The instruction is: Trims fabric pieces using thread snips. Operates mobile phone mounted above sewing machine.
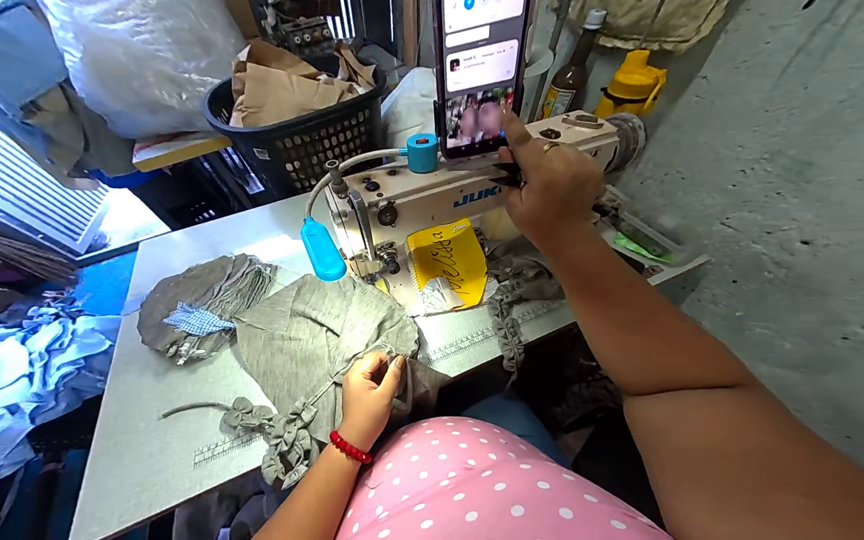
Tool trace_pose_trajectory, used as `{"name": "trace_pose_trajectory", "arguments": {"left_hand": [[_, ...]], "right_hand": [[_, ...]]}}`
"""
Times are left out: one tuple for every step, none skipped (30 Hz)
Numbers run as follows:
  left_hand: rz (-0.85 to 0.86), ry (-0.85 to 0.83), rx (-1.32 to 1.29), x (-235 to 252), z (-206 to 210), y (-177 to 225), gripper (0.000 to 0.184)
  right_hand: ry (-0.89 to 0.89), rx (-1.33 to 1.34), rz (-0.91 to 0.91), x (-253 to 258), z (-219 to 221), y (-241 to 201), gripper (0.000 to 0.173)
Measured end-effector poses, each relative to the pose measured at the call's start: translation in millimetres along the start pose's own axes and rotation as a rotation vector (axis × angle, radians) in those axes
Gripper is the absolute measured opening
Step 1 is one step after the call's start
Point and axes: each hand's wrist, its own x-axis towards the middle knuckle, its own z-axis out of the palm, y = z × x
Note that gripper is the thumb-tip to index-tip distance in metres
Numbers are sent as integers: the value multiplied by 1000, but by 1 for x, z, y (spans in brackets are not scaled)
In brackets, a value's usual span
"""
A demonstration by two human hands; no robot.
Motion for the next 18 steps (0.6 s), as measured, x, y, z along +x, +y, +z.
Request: {"name": "trace_pose_trajectory", "arguments": {"left_hand": [[7, 1, -3, 0, 0, -1, 12], [10, 5, -1, 0, 0, -1, 12], [9, 6, 2, 0, 0, 0, 12], [7, 8, 3, -1, 1, 0, 12], [7, 10, 3, -1, 1, 1, 11], [5, 9, -2, -1, 1, 2, 11], [5, 9, -4, -1, 1, 2, 11], [5, 8, -4, -1, 1, 2, 11], [5, 8, -6, -1, 1, 2, 11], [4, 9, -6, -1, 1, 2, 11], [3, 9, -6, -1, 1, 2, 11], [2, 10, -6, -1, 1, 2, 11], [2, 11, -6, -1, 1, 2, 11], [5, 12, -4, -1, 1, 1, 11], [10, 13, -4, -1, 1, 1, 11], [14, 14, -6, -1, 1, 0, 11], [15, 14, -10, -1, 1, 0, 11], [15, 13, -17, -1, 1, 0, 12]], "right_hand": [[28, -19, -6, -2, 8, 3, 47], [42, -27, -11, -3, 10, 5, 46], [35, -28, -10, -2, 9, 4, 46], [9, -18, -5, -1, 2, 1, 45], [-25, 7, -3, 1, -8, -3, 45], [-46, 20, 4, 2, -13, -6, 45], [-51, 21, 6, 3, -15, -7, 44], [-50, 18, 4, 4, -15, -7, 45], [-49, 17, 2, 4, -15, -7, 45], [-48, 18, 0, 5, -15, -8, 44], [-51, 17, -1, 6, -15, -8, 45], [-58, 18, 4, 8, -15, -9, 47], [-64, 17, 10, 9, -15, -9, 48], [-71, 13, 17, 10, -15, -9, 49], [-78, 13, 24, 11, -15, -9, 50], [-90, 14, 31, 11, -15, -8, 49], [-99, 17, 35, 11, -16, -8, 47], [-94, 19, 32, 11, -15, -8, 46]]}}
